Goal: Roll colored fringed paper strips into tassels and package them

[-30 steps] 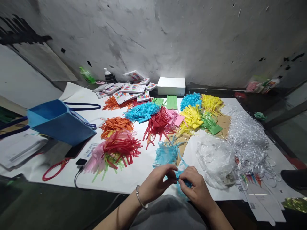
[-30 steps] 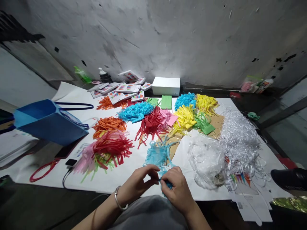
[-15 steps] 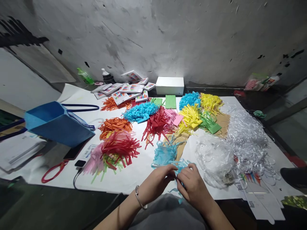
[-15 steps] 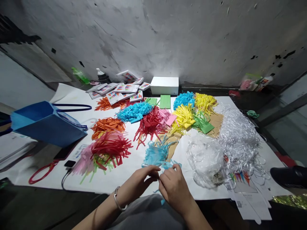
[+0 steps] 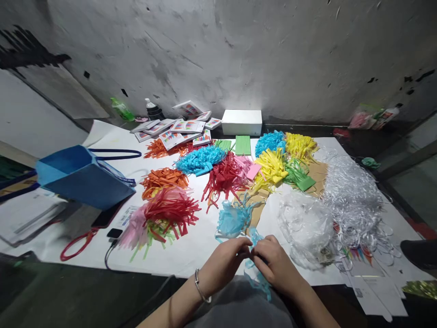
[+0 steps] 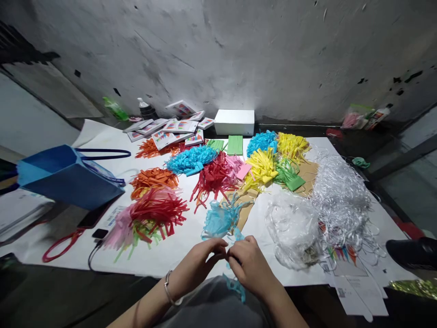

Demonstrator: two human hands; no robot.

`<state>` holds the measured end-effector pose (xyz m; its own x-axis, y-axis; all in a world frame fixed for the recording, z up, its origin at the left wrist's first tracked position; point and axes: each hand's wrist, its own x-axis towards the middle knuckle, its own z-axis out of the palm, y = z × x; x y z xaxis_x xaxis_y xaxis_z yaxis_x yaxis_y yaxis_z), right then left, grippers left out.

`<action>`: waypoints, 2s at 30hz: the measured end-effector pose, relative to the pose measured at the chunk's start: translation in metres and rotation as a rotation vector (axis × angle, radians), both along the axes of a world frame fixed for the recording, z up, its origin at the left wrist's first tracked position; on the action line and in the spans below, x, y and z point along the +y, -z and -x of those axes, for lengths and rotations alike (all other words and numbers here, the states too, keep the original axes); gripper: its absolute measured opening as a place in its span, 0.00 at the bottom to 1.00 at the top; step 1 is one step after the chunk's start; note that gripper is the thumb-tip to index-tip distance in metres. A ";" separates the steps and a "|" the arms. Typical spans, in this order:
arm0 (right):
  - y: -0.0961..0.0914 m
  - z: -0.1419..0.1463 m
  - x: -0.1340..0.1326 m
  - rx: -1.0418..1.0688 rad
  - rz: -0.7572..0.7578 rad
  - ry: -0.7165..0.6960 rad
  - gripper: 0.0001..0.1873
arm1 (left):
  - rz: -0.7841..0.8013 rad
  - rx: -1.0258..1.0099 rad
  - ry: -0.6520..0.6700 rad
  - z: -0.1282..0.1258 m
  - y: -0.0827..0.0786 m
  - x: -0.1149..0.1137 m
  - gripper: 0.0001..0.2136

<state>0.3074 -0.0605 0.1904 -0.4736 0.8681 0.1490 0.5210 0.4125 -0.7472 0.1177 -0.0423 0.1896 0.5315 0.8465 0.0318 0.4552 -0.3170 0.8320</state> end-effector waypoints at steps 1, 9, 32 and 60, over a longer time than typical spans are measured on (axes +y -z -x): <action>0.001 0.000 0.000 -0.001 -0.003 0.023 0.08 | -0.006 0.006 -0.005 0.001 0.001 0.001 0.07; 0.006 0.000 -0.007 0.067 -0.029 0.089 0.08 | 0.028 -0.058 -0.018 -0.006 -0.002 -0.002 0.08; 0.050 0.041 -0.014 0.091 0.134 0.108 0.11 | 0.432 -0.341 -0.130 0.030 0.038 -0.012 0.09; 0.189 0.057 0.017 -0.344 -0.628 -0.028 0.17 | -0.604 0.417 0.007 0.074 0.173 0.032 0.07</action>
<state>0.2508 -0.0433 0.0013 -0.6046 0.6537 0.4550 0.6669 0.7278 -0.1595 0.0440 -0.0104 0.0170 0.6068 0.7417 0.2857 0.6918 -0.6698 0.2697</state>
